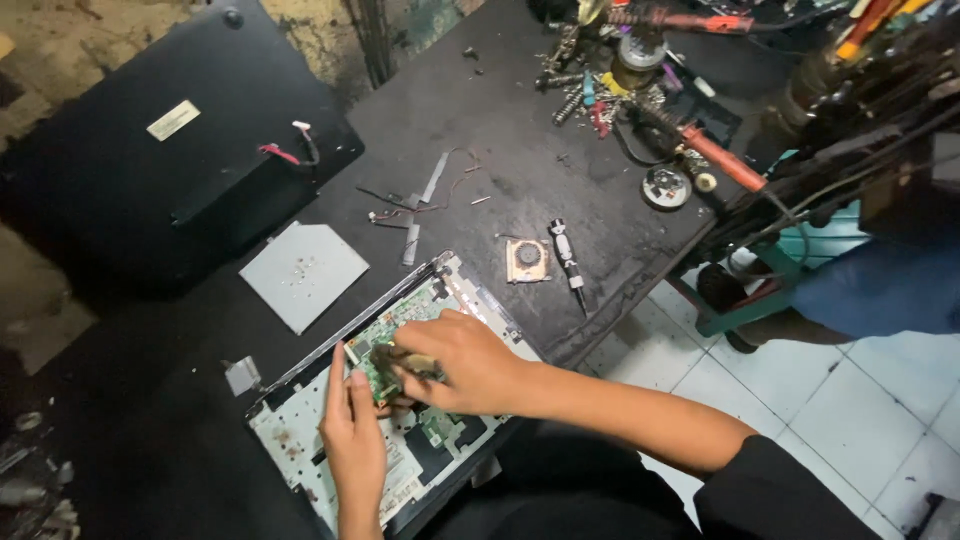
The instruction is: Disassembling a laptop and cleaning internal components using a screwdriver and a brush
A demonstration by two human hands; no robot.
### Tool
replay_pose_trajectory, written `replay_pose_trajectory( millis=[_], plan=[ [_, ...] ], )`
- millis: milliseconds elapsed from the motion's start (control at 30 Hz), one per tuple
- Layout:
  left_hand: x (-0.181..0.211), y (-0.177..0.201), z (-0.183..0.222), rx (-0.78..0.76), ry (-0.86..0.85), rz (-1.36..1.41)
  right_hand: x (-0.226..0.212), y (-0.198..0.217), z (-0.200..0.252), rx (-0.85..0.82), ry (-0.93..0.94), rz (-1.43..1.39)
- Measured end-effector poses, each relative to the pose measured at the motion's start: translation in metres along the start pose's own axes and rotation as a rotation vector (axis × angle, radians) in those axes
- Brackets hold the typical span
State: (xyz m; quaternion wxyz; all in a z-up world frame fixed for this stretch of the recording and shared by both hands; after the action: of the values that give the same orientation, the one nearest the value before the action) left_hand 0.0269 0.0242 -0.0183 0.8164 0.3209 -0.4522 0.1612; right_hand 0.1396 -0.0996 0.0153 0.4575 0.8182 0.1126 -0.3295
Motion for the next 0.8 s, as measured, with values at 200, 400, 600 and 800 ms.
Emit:
replay_pose_trajectory(
  millis=[200,400,600,800],
  plan=[
    [0.006,-0.002,0.001,0.011,-0.029,-0.015,-0.01,0.006,0.001,-0.105,-0.084,-0.215],
    [0.006,-0.003,0.0,0.014,-0.093,0.016,-0.016,0.004,0.003,-0.207,-0.1,-0.251],
    [0.009,-0.002,0.002,0.029,-0.052,-0.018,-0.013,0.0,0.002,-0.232,-0.122,-0.191],
    [0.002,-0.004,0.001,0.0,-0.009,-0.039,-0.008,-0.003,0.0,-0.17,-0.129,-0.128]
  ],
)
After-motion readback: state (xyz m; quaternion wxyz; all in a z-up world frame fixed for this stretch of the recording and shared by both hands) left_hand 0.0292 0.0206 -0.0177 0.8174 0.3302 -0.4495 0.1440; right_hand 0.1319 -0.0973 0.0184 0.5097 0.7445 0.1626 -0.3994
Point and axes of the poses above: each hand's wrist, its own z-axis away from the middle knuckle, its own y-axis out of the back of the hand, x = y × z, the point moved 5 cm from there along -z, towards the middle knuckle, and after that the axes turned 4 degrees about z, right-handed, at the moved point
